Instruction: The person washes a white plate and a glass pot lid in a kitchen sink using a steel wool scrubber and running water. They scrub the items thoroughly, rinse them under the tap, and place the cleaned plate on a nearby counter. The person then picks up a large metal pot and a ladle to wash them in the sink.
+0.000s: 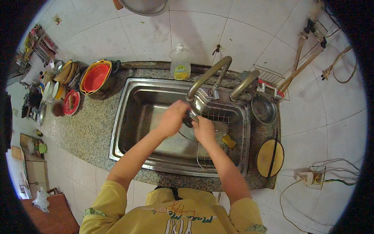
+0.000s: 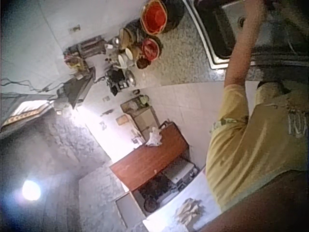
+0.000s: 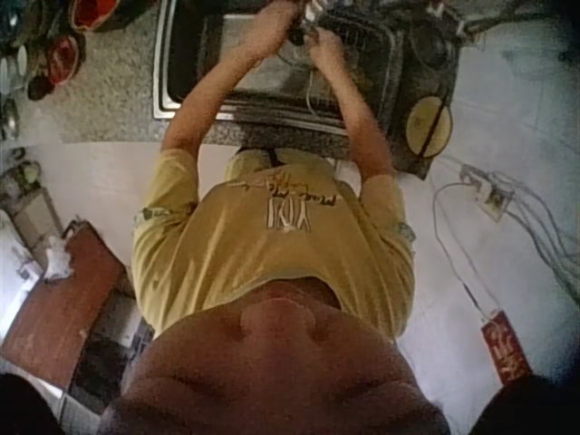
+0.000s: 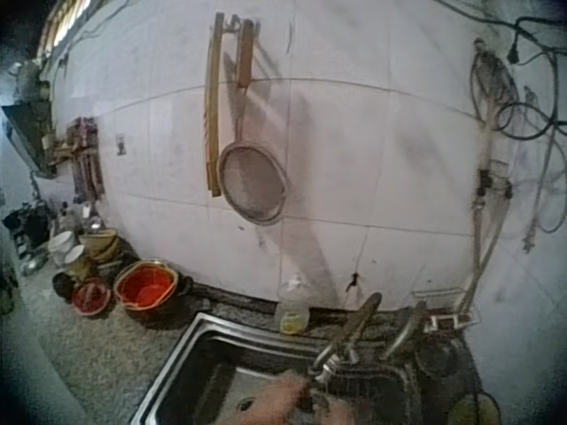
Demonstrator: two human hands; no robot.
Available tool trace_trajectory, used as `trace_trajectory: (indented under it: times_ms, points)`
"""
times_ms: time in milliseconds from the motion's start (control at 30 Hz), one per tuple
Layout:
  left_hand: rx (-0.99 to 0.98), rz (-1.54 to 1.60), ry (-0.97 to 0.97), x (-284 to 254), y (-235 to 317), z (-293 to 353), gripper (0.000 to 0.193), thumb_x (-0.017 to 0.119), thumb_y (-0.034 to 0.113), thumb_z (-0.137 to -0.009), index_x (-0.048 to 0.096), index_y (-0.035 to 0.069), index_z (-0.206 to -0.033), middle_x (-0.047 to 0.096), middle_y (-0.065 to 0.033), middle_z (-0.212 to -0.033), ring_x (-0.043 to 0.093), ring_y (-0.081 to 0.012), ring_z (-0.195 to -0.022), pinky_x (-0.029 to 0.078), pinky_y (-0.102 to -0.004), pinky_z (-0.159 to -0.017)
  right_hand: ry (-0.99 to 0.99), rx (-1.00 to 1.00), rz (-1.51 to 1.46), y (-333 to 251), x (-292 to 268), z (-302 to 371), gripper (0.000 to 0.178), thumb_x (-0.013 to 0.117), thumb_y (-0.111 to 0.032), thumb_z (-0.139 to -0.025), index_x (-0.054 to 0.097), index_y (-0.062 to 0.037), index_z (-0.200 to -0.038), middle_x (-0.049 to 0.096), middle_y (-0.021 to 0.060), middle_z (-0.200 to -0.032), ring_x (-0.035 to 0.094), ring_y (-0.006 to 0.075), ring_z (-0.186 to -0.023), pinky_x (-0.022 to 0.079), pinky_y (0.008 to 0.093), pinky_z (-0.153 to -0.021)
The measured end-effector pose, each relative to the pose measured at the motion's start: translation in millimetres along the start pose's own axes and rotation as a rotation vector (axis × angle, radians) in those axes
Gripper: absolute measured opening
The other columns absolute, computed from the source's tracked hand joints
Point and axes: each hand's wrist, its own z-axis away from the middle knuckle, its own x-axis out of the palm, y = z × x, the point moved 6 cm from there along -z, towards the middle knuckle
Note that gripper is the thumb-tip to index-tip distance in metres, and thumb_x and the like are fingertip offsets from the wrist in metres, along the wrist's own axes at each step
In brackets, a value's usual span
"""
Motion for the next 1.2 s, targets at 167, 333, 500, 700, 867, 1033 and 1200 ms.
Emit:
trace_trajectory:
  times_ms: [167,333,500,700,867,1033,1200]
  points:
    - [0.026,0.166,-0.005,1.3,-14.7,-0.2,0.029,0.054,-0.003,-0.065,0.051,0.004,-0.093,0.053,-0.0147,-0.087,0.05,-0.0333,-0.089,0.041,-0.0387,-0.077,-0.016,0.007,-0.09,11.2,8.8,3.1,0.018,0.054,-0.009,-0.077,0.058,0.0008,-0.091,0.059,0.0132,-0.068,0.057,0.0212,-0.063,0.044,0.0305,-0.06]
    - [-0.209,0.015,-0.096,-1.9,-28.5,9.6,0.032,0.054,-0.007,-0.064,0.05,0.005,-0.094,0.054,-0.0148,-0.091,0.051,-0.0354,-0.088,0.042,-0.041,-0.074,0.012,0.086,-0.257,25.5,16.9,5.9,0.02,0.058,-0.014,-0.073,0.056,0.0018,-0.086,0.057,0.0223,-0.082,0.054,0.0386,-0.079,0.042,0.0414,-0.067]
    - [0.173,0.054,-0.123,9.3,-0.6,-2.2,0.027,0.059,-0.001,-0.064,0.051,0.004,-0.09,0.055,-0.015,-0.084,0.053,-0.0332,-0.083,0.043,-0.0372,-0.071,-0.059,0.082,-0.067,-3.9,-0.1,4.5,0.021,0.057,-0.013,-0.073,0.058,0.0008,-0.09,0.059,0.0195,-0.078,0.056,0.0345,-0.074,0.043,0.0376,-0.066]
    - [-0.61,0.845,0.141,24.5,-94.2,36.4,0.025,0.06,-0.002,-0.071,0.053,0.001,-0.096,0.059,-0.0079,-0.085,0.056,-0.0184,-0.074,0.044,-0.0284,-0.07,0.071,0.174,-0.626,6.0,-16.1,1.9,0.017,0.054,-0.005,-0.076,0.061,-0.0005,-0.091,0.061,0.007,-0.074,0.059,0.0166,-0.066,0.046,0.0285,-0.06]
    - [-0.914,1.471,0.305,58.7,-89.0,69.6,0.019,0.057,0.0,-0.077,0.053,-0.001,-0.096,0.058,-0.0057,-0.087,0.055,-0.0155,-0.077,0.044,-0.028,-0.07,0.15,0.276,-0.945,8.6,-13.7,4.5,0.018,0.052,-0.004,-0.082,0.058,0.0001,-0.098,0.06,0.0062,-0.079,0.059,0.0142,-0.069,0.047,0.0252,-0.059]
    - [-1.083,1.828,0.336,108.5,-64.1,97.6,0.01,0.057,0.005,-0.078,0.051,0.004,-0.086,0.057,-0.0041,-0.082,0.055,-0.0149,-0.072,0.044,-0.0277,-0.062,0.277,0.32,-1.267,7.4,-1.0,4.2,0.021,0.051,-0.007,-0.084,0.054,0.0013,-0.103,0.06,0.0083,-0.089,0.059,0.016,-0.077,0.047,0.0276,-0.07]
    - [-1.124,1.778,0.26,107.1,-41.0,94.6,0.013,0.056,0.008,-0.08,0.052,0.007,-0.092,0.058,-0.0055,-0.087,0.057,-0.0176,-0.078,0.047,-0.0306,-0.068,0.224,0.402,-1.457,11.2,22.0,9.4,0.027,0.05,-0.014,-0.086,0.05,-0.0006,-0.11,0.058,0.014,-0.098,0.057,0.0212,-0.092,0.045,0.0326,-0.08]
